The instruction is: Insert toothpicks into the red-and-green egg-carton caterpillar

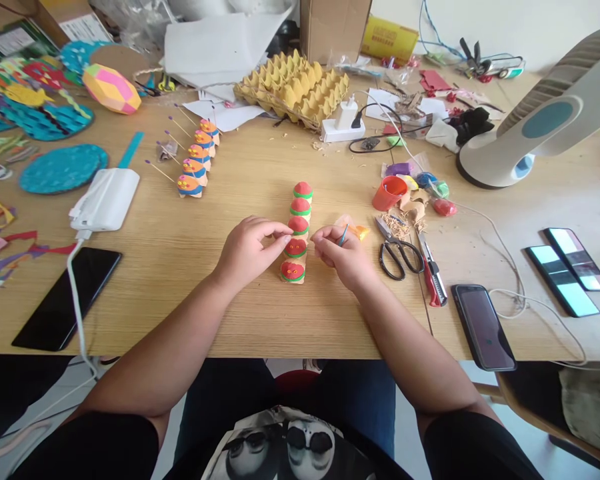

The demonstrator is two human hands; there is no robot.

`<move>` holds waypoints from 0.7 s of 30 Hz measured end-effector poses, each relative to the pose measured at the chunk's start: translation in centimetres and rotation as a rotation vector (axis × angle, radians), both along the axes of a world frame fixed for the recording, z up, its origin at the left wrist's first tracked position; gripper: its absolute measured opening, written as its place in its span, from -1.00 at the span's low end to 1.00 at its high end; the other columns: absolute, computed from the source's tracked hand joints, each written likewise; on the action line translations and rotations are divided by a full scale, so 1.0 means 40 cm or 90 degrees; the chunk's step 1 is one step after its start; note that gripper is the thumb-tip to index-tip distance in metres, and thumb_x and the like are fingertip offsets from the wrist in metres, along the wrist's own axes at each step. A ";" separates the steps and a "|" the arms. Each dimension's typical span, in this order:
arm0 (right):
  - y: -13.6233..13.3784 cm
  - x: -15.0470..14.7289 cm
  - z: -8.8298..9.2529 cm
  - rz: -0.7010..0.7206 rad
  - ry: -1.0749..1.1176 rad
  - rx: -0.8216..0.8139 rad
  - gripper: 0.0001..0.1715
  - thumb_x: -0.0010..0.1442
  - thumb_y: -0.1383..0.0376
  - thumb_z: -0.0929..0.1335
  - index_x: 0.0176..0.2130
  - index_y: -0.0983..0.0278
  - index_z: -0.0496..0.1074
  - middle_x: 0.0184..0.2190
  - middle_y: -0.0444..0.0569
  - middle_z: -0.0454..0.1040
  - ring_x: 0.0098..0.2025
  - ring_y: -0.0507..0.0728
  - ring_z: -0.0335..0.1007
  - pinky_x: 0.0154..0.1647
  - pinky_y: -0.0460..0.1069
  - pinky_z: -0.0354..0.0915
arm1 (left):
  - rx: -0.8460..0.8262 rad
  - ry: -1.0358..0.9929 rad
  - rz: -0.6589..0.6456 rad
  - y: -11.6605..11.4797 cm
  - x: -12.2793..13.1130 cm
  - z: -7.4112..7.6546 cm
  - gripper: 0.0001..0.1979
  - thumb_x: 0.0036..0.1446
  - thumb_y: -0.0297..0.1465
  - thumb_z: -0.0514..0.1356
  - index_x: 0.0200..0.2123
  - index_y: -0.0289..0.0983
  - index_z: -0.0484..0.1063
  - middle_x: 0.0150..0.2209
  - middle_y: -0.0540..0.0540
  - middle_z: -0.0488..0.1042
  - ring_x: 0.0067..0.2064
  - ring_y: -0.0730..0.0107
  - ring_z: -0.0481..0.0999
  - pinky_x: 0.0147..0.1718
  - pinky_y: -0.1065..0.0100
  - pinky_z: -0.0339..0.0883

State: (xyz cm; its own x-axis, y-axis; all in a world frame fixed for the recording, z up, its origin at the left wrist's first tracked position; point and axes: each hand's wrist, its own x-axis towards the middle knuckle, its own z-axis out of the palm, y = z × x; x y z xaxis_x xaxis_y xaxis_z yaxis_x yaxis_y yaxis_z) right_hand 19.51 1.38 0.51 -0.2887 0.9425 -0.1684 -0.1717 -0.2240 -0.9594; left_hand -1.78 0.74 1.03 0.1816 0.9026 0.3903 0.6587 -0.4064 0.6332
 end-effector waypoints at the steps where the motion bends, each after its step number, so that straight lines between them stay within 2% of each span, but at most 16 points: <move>1: -0.001 0.000 0.001 0.005 -0.012 0.013 -0.59 0.07 0.01 0.53 -0.34 0.24 0.43 -0.55 -0.18 0.40 -0.55 -0.04 0.14 -0.54 -0.07 0.01 | -0.018 -0.020 0.007 0.000 0.000 -0.003 -0.87 0.23 -0.33 0.26 -0.22 -0.18 0.63 -0.25 -0.03 0.66 -0.19 0.29 0.58 -0.09 0.25 0.39; 7: -0.004 -0.005 0.005 0.029 -0.092 0.092 -0.67 0.14 0.05 0.50 -0.34 0.25 0.47 -0.48 -0.13 0.44 -0.43 0.02 0.28 -0.40 -0.03 0.19 | -0.139 -0.116 0.017 0.004 -0.003 -0.011 -0.86 0.19 -0.29 0.27 -0.24 -0.21 0.58 -0.28 -0.03 0.62 -0.27 0.37 0.55 -0.26 0.34 0.40; 12: -0.006 -0.008 0.005 0.067 -0.112 0.114 -0.72 0.17 0.09 0.48 -0.33 0.24 0.47 -0.47 -0.12 0.45 -0.41 0.05 0.31 -0.36 -0.02 0.22 | -0.243 -0.154 -0.037 0.008 -0.005 -0.007 -0.84 0.17 -0.27 0.30 -0.24 -0.22 0.52 -0.28 -0.02 0.59 -0.29 0.41 0.52 -0.31 0.37 0.35; 21: -0.005 -0.012 -0.006 0.087 -0.125 0.127 -0.67 0.17 0.03 0.49 -0.32 0.24 0.49 -0.47 -0.13 0.43 -0.44 0.03 0.25 -0.42 -0.03 0.15 | -0.238 -0.195 -0.036 0.013 0.001 -0.009 -0.84 0.14 -0.29 0.30 -0.25 -0.23 0.50 -0.29 -0.02 0.57 -0.30 0.41 0.49 -0.29 0.35 0.37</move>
State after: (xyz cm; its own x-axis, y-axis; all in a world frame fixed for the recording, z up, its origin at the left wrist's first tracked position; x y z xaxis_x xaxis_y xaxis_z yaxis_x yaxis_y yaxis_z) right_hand 19.03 1.18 0.29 -0.3956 0.9171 -0.0499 0.0405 -0.0368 -0.9985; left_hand -1.75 1.25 0.67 0.1621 0.9832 0.0839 0.4023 -0.1434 0.9042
